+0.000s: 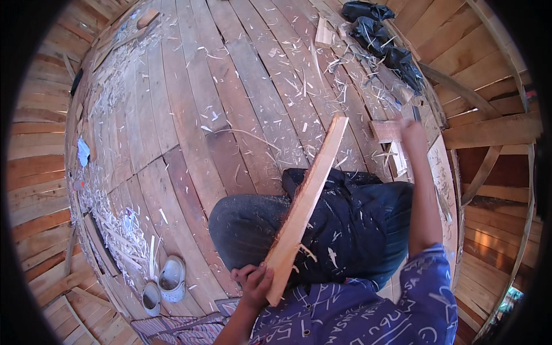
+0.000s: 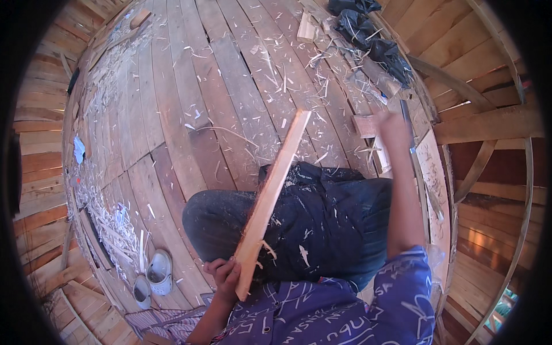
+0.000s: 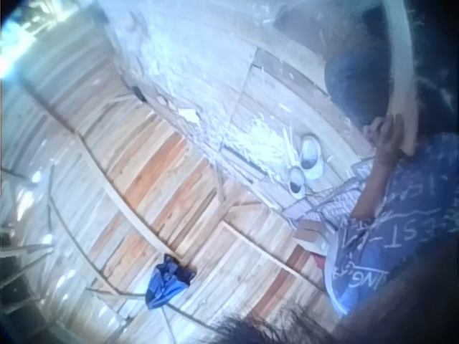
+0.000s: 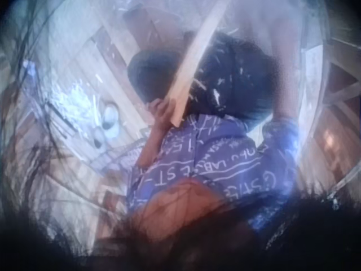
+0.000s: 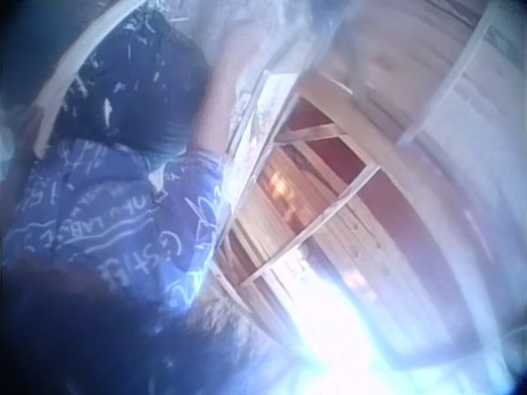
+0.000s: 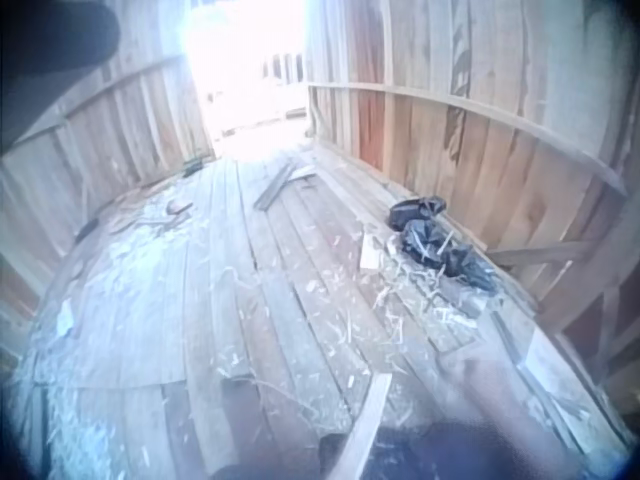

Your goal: The person is using a curved knife to shave down the edges of a piece of wood and a thin wooden rod.

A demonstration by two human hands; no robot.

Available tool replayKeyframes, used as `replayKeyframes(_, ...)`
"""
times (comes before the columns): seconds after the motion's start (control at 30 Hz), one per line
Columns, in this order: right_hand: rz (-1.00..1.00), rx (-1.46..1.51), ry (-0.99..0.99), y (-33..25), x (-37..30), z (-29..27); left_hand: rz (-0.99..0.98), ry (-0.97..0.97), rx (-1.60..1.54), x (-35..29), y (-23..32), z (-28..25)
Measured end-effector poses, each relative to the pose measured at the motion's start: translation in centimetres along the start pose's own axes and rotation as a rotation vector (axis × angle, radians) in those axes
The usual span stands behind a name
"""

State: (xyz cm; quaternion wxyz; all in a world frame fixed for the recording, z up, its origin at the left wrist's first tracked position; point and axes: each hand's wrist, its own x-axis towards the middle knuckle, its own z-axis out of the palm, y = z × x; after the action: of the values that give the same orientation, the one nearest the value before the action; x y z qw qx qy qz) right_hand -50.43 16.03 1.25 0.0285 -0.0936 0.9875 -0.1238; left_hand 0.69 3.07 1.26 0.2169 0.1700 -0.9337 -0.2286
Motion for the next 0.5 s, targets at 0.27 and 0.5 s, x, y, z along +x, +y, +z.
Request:
replayKeyframes(0.27, -0.158, 0.200, -0.218, -2.8, -7.7, -4.3, -0.003, 0.045, 0.008, -0.2, -0.5, 0.7)
replayKeyframes(0.5, -0.650, 0.191, -0.484, -6.8, -16.7, -6.4, 0.035, 0.005, 0.024, 0.0, -0.5, 0.2)
